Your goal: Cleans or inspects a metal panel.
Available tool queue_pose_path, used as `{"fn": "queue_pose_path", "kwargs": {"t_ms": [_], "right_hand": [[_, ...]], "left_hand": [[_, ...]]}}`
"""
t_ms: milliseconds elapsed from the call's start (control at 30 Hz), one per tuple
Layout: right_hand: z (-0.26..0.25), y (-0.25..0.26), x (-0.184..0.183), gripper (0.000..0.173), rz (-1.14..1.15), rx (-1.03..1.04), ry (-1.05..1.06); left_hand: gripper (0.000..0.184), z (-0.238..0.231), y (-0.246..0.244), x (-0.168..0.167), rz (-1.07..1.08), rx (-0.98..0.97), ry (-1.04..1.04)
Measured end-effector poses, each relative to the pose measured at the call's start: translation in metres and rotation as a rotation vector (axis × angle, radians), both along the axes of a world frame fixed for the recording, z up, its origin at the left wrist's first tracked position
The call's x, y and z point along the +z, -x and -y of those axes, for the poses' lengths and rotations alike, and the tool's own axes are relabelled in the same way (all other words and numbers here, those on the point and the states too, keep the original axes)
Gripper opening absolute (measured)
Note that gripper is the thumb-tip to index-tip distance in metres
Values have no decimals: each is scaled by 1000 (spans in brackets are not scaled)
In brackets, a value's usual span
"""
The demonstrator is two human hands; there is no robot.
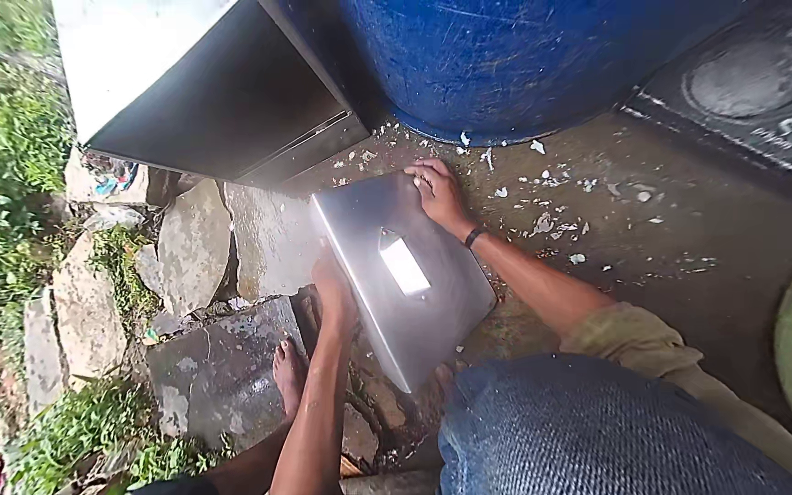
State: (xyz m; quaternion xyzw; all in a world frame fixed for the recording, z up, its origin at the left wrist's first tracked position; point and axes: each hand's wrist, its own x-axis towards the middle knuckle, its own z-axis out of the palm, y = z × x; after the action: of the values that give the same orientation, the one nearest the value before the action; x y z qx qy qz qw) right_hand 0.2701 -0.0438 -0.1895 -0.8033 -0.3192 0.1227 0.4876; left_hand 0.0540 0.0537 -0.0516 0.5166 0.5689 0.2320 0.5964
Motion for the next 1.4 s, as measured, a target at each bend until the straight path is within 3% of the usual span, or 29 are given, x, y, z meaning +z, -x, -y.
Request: {"fn": "queue_pose_path", "kwargs": {"t_ms": [233, 300, 400, 567, 767, 933, 1033, 1133, 1233, 1300, 1400], "right_hand": [[112, 149, 47, 37, -143, -51, -17], [128, 189, 60, 35, -134, -47, -132], [119, 214, 81, 28, -73, 121, -349], [70, 188, 109, 28, 174, 404, -458], [27, 171, 123, 28, 187, 456, -546], [40, 187, 123, 24, 114, 451, -579], [54, 200, 124, 21, 104, 542, -624], [34, 195, 138, 25, 116, 662, -650], [-25, 161, 164, 22, 181, 571, -584], [-68, 120, 180, 25, 148, 417, -500], [-106, 60, 172, 25, -49, 229, -390]], "left_hand": [[55, -12, 4, -4, -14, 32, 39], [55, -12, 3, -3, -21, 36, 40], [55, -12, -1, -1, -26, 52, 48], [55, -22, -12, 25, 11, -3, 5], [57, -31, -6, 29, 46, 28, -4], [52, -37, -2, 30, 45, 84, 6], [50, -40, 1, 22, 48, 113, 19], [52, -35, 7, 22, 15, 49, 11], [48, -22, 12, 34, 9, -112, -36], [34, -10, 2, 40, 82, -82, -1], [44, 5, -17, 54, 120, -41, 11]]}}
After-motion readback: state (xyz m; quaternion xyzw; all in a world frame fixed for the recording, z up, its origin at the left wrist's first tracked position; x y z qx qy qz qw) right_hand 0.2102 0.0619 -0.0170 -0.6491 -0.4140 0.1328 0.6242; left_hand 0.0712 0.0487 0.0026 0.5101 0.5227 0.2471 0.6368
